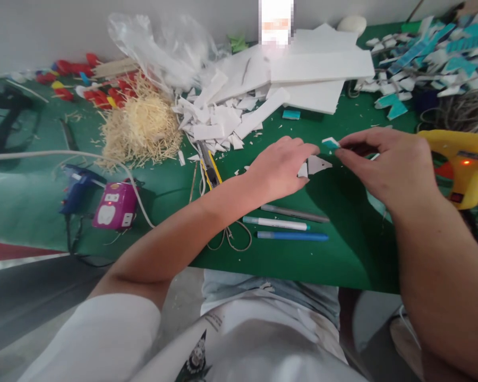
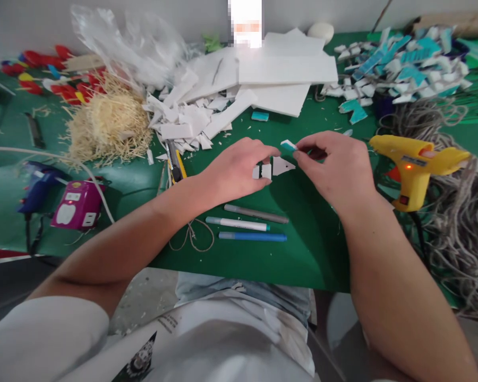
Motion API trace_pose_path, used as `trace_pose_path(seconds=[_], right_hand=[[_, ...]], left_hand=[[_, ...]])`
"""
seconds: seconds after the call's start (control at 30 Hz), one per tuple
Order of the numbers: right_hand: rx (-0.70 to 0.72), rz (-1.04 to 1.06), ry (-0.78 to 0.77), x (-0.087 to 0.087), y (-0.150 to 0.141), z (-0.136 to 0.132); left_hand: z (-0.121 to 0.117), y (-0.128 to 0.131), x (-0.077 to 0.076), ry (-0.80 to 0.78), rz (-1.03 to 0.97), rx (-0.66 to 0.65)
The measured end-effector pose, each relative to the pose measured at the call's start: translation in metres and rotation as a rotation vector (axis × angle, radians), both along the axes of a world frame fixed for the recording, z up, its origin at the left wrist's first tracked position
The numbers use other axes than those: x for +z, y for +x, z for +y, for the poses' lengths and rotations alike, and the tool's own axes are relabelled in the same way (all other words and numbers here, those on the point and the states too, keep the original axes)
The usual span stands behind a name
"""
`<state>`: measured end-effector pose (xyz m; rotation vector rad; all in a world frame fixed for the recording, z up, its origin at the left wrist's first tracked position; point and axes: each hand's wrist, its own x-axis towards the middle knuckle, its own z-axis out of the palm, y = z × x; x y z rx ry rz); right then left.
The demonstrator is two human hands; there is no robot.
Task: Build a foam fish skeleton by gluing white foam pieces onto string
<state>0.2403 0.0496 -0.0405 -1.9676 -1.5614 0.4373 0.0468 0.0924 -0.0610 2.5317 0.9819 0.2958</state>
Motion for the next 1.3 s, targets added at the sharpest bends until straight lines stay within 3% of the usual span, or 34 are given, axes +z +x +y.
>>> trace_pose_path(seconds=[0.2, 0.33, 0.47, 0.9, 1.13, 1.3], right_hand=[[0.169, -0.002, 0.065, -0.013, 0.006, -0.003], [0.15, -0.005, 0.128, -0.012, 0.006, -0.005], [0.132, 0.031, 0.146, -0.008, 0.001, -0.007], [0.161, 0.136, 0.185, -0.009, 0.001, -0.012], [0.199, 0.581, 0.189, -0.021, 0.006, -0.003], [0.245, 0.591, 0.17, -0.023, 0.002, 0.0]], left_hand=[[0.003, -0.001, -0.004, 0.027, -0.014, 0.067], [0.006, -0.003, -0.006, 0.032, -0.21, 0.163], [0.007, -0.003, -0.006, 0.033, -0.365, 0.177], [0.007, -0.003, -0.006, 0.036, -0.515, 0.138], [0.012, -0.001, -0.006, -0.234, -0.793, 0.162], [0.014, -0.002, -0.004, -0.394, -0.835, 0.172]])
